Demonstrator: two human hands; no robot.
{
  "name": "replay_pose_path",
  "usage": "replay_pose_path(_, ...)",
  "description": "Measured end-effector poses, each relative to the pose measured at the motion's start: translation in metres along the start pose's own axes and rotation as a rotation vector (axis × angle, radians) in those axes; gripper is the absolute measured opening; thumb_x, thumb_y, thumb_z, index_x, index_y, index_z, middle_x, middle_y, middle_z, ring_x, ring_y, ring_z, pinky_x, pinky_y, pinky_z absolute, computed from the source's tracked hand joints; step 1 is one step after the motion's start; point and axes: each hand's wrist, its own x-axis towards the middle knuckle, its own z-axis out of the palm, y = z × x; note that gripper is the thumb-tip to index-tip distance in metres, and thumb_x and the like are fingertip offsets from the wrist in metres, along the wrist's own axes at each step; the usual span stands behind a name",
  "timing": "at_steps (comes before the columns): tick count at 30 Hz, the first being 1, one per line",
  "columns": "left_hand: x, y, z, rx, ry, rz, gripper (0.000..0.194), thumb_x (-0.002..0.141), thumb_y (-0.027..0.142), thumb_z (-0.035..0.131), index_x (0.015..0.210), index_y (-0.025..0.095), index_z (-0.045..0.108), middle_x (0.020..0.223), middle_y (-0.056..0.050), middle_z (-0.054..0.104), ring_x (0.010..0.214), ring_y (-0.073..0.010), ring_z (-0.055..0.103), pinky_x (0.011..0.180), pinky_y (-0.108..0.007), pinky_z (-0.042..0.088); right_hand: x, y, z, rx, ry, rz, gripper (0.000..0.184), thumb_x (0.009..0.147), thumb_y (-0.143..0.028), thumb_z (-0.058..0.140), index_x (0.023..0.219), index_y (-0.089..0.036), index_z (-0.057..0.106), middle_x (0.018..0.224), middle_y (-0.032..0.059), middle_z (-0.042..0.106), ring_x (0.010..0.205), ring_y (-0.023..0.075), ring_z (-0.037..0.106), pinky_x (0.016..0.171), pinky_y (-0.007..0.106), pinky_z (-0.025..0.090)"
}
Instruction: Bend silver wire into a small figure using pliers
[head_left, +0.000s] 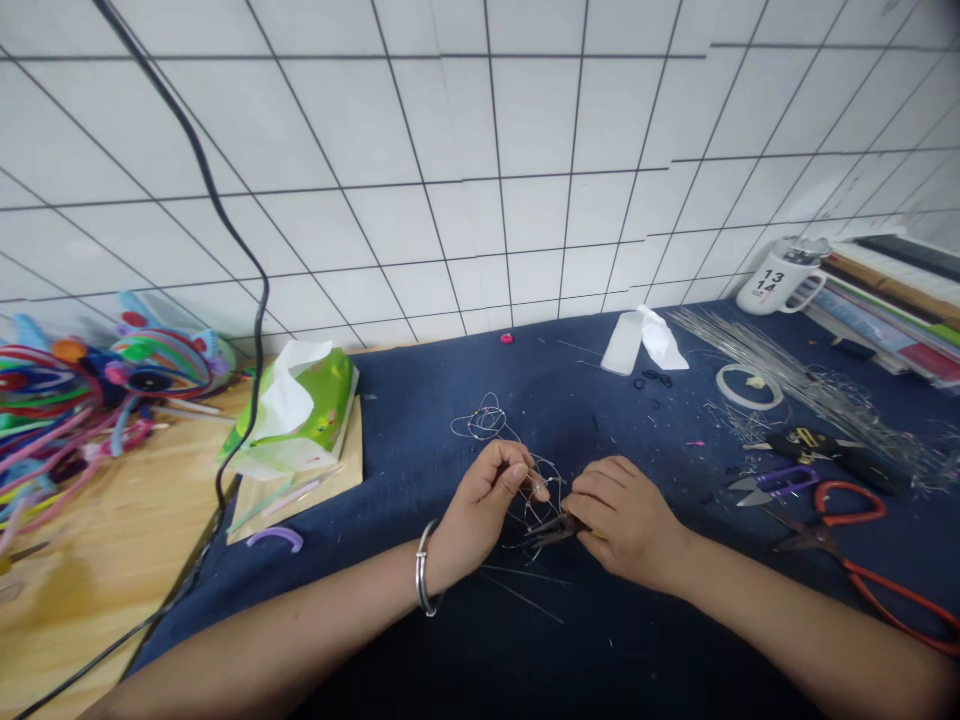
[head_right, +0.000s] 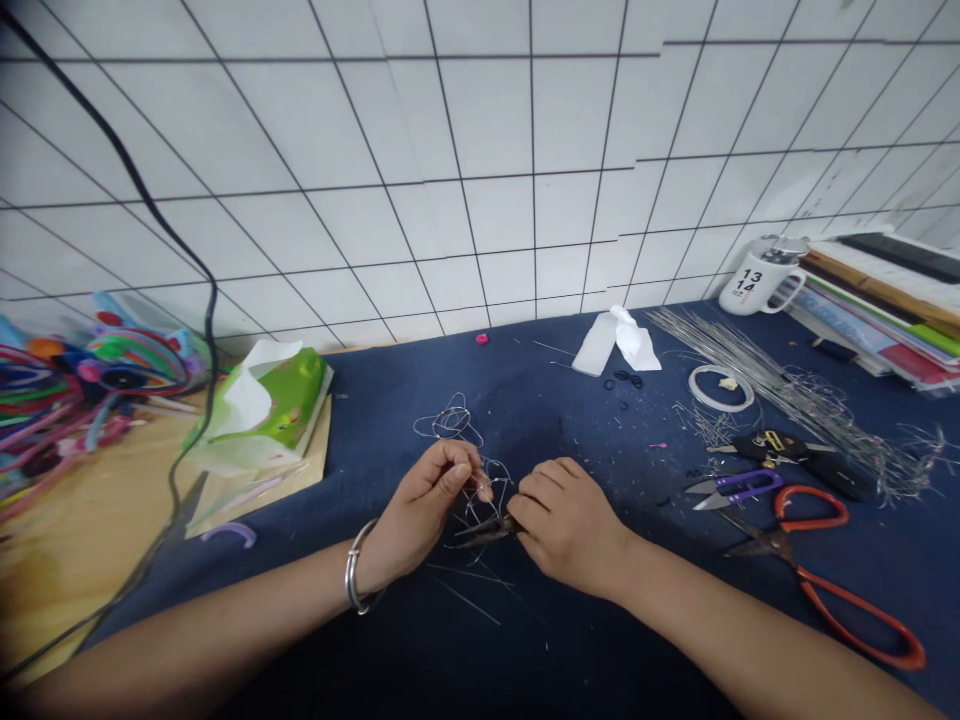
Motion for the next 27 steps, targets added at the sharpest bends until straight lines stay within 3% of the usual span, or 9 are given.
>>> replay_pose_path(7, 0.005, -0.004, -0.005, -0.026, -0.006, 0.034, 0.007, 0.089, 0.02, 0.041, 0.084, 0.016, 0.043, 0.081, -0.001, 0.05, 0.063, -0.0093, 0.053, 0.063, -0.026, 0.043, 0.001, 0.0, 0.0, 0.427, 0.123, 0.27, 0.008, 0.079, -0.023, 0.05, 0.084, -0.018, 0.055, 0.081, 0.0025, 0.056, 0.078, 0.0135, 0.05, 0.073, 0.03, 0.04)
replay_pose_path(14, 0.006, -0.004, -0.006, 0.002, -0.016, 0.025, 0.007, 0.089, 0.021, 0.04, 0.085, 0.016, 0.041, 0.079, -0.001, 0.051, 0.062, -0.0093, 0.051, 0.056, -0.024, 0.043, 0.006, 0.0, -0.005, 0.957, 0.033, 0.734, 0.019, 0.079, -0.035, 0.051, 0.091, -0.021, 0.055, 0.077, 0.0004, 0.058, 0.073, 0.013, 0.055, 0.068, 0.028, 0.043)
replay_pose_path(19, 0.006, -0.001, -0.006, 0.108, -0.054, 0.074, 0.008, 0.09, 0.02, 0.038, 0.083, 0.016, 0.042, 0.081, -0.002, 0.05, 0.062, -0.0095, 0.051, 0.058, -0.025, 0.043, 0.01, 0.003, -0.006, 1.264, -0.023, 0.803, 0.02, 0.08, -0.034, 0.051, 0.091, -0.018, 0.052, 0.077, 0.0018, 0.06, 0.076, 0.0136, 0.057, 0.074, 0.03, 0.042)
replay_pose_path(27, 0.004, -0.002, -0.008, 0.347, -0.042, 0.157, 0.012, 0.089, 0.02, 0.039, 0.079, 0.016, 0.046, 0.083, -0.004, 0.047, 0.07, -0.012, 0.045, 0.066, -0.028, 0.041, 0.01, 0.007, -0.006, 1.283, -0.081, 0.856, 0.018, 0.08, -0.032, 0.05, 0.089, -0.016, 0.051, 0.076, 0.003, 0.06, 0.073, 0.0136, 0.057, 0.068, 0.03, 0.042)
